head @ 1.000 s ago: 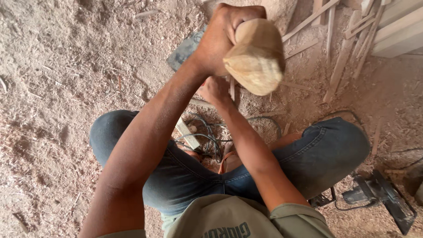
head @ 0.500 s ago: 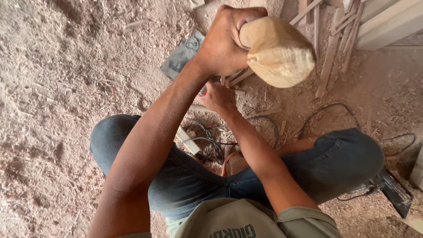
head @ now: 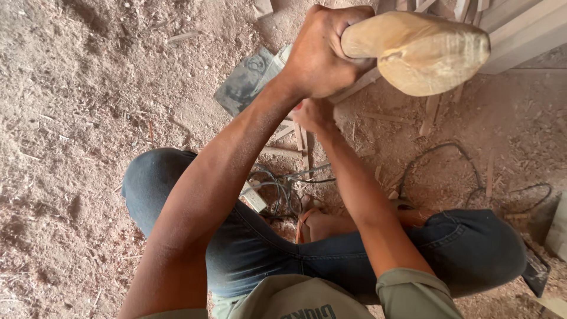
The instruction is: The person sits on the floor and sharpens a hoe blade using a hammer and a power grinder. They repeatedly strike the blade with the hammer and then grind the edge with the power tool.
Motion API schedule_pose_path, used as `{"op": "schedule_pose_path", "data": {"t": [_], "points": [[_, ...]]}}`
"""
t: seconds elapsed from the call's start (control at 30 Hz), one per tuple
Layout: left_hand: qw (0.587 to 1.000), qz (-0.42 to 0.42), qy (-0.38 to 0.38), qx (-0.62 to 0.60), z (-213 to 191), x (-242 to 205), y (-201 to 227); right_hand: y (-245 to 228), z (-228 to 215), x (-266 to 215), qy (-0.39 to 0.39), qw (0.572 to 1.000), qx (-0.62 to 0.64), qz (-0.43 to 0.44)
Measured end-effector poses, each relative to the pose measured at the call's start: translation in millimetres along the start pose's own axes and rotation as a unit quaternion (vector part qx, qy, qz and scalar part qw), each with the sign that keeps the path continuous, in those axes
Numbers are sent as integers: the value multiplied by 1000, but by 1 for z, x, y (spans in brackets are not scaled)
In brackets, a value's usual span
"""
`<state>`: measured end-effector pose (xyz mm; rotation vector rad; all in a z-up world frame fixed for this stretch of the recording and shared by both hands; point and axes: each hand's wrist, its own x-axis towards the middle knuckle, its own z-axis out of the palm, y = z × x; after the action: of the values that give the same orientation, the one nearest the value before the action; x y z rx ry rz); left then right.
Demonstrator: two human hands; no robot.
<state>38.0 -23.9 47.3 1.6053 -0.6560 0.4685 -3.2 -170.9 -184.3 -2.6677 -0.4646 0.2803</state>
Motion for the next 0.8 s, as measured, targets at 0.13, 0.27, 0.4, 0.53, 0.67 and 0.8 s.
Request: {"op": "schedule_pose_path", "data": {"t": [0.13,0.27,0.4,0.53,0.67,0.8], "points": [[1000,18,-1,-21,6,-3,-11,2,7,-5,-54,998,-23,37],[1000,26,-11,8,10,1,-18,22,-3,4,-20,998,-38,39],[1000,31,5,-2,12,4,-12,21,-5,2,-101,987,-46,120],[1000,8,1,4,6,3,-5,3,-2,-1,-68,996,-46,35],[1000,-7,2,29,8,1,-4,0,-10,-4,-46,996,-33,62],[999,-4,16,37,9,3,-1,0,-20,-5,4,998,-61,27]]}}
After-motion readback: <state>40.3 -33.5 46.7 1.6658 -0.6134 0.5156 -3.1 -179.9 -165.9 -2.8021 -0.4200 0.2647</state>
